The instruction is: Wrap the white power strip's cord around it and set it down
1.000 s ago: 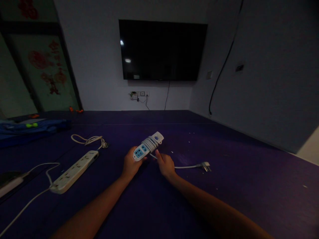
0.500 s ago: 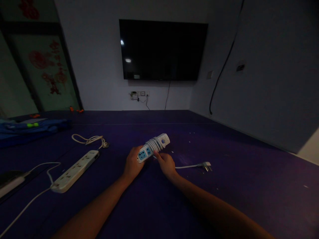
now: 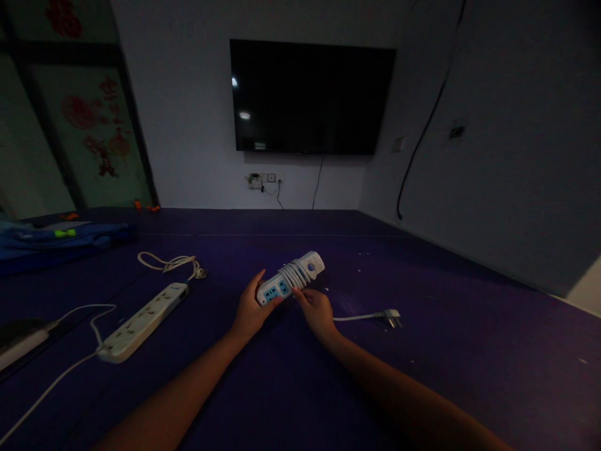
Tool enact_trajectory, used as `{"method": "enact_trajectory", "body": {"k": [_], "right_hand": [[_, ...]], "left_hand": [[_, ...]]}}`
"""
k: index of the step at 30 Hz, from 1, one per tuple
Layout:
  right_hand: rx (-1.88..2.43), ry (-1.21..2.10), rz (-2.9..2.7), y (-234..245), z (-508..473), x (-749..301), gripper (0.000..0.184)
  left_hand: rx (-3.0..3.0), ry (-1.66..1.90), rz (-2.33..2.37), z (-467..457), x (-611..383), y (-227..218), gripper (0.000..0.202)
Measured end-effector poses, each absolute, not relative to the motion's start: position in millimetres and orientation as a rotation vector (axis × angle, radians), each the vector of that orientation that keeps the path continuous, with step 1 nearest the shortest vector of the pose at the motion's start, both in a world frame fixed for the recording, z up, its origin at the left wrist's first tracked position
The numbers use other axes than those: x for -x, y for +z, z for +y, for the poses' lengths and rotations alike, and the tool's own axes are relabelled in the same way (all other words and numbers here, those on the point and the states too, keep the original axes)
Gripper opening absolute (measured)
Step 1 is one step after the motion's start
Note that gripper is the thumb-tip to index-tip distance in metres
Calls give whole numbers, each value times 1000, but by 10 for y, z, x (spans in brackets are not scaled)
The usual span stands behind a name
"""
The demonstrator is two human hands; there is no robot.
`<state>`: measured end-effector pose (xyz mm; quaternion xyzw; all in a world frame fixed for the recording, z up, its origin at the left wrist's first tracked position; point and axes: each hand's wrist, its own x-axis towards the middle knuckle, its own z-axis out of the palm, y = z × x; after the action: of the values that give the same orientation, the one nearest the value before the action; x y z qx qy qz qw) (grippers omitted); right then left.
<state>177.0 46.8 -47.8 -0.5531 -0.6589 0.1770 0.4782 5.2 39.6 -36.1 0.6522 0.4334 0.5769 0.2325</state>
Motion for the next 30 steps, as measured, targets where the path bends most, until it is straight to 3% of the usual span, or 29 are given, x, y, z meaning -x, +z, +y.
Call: {"method": "enact_trajectory", "body": {"k": [2,6,11,19,30], "right_hand": [[1356,423,-1606,-473,454,-1768,59],[1384,391,-1608,-466,433,-1756,60],[1383,384,-1632,-471,437,-1752,58],[1397,397,-1657,-460,437,-1746,41],[1553,332,-1783,-389,366,-1705,48]], "left_hand": [[-1644,1543,1156,404,-56,-352,73],[-1543,1445,1109,405,-50,-331,55],[-1597,1440,1095,396,-43,-337,48],[-1596,1446,1132,370,-42,-323,46],[-2041,1604,1297,341,-57,-366,32]]}}
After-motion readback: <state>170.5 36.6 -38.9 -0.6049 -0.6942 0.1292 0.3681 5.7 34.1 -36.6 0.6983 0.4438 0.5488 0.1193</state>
